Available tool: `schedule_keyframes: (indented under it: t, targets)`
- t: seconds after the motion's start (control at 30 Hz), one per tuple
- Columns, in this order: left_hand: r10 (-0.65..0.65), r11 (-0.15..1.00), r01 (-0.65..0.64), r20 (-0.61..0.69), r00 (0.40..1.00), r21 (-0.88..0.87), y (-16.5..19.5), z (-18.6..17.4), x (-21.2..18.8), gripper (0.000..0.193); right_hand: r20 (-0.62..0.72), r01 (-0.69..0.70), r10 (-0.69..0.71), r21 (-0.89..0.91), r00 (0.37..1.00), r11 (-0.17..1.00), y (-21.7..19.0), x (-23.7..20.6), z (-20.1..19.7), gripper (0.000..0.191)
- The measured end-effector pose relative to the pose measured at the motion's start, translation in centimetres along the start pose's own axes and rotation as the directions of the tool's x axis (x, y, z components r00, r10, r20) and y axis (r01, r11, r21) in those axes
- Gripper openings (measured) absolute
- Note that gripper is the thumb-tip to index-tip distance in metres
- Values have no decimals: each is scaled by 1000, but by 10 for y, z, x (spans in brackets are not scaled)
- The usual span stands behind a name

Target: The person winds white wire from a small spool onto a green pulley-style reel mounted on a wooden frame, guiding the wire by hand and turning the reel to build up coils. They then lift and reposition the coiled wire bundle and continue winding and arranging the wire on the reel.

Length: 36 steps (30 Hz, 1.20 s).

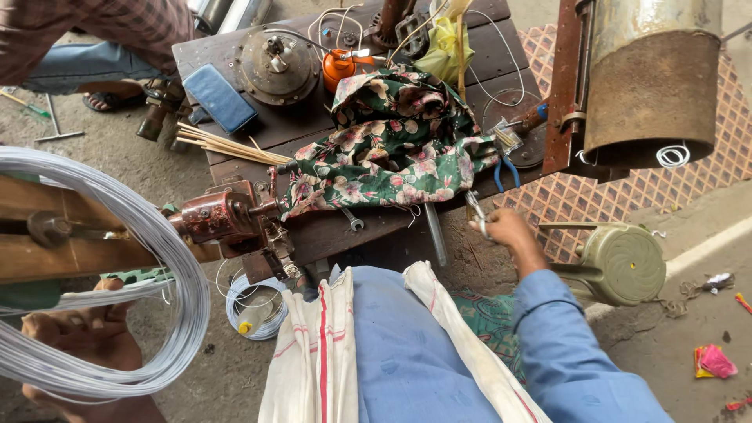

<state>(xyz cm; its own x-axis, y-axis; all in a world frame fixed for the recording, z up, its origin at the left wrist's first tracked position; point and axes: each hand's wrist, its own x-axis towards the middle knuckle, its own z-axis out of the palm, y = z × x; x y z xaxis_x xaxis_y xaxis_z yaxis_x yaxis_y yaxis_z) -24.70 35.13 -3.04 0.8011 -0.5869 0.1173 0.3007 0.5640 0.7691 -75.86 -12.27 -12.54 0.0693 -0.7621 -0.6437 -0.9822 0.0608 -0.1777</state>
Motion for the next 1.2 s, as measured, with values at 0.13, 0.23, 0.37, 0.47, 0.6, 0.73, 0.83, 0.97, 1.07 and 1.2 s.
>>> schedule_keyframes:
  t: [0.13,0.23,0.37,0.47,0.6,0.73,0.83,0.97,1.07,1.2]
  targets:
    - [-10,1000,12,-42,999,28,2,12,9,34,117,16,-2,-119,993,993,30,-21,-35,49]
    - [-9,996,19,-120,993,82,11,22,15,31,124,142,-115,-244,986,959,57,-55,-53,46]
    - [51,984,-25,-145,988,178,18,29,25,27,200,285,-333,234,921,929,58,-108,-51,24]
    - [-74,994,57,-186,980,-92,23,32,28,22,200,247,-443,603,874,759,27,-139,-17,42]
    - [-107,991,88,-194,975,-103,30,34,31,22,-36,403,-808,879,588,254,-18,-194,37,57]
    - [-29,988,15,-83,996,-156,32,34,32,20,275,729,-845,427,458,534,-89,-213,32,59]
    - [-64,985,41,-132,989,-169,33,28,30,18,366,847,-852,237,376,475,-146,-235,31,67]
    - [-62,988,49,-90,994,-148,38,24,29,17,554,594,-711,418,433,688,-207,-274,33,80]
    - [-42,989,36,-37,998,-142,42,21,29,15,553,687,-731,349,399,638,-241,-292,34,80]
    - [-208,946,189,-48,977,-264,46,14,25,23,594,632,-696,369,404,681,-277,-307,44,79]
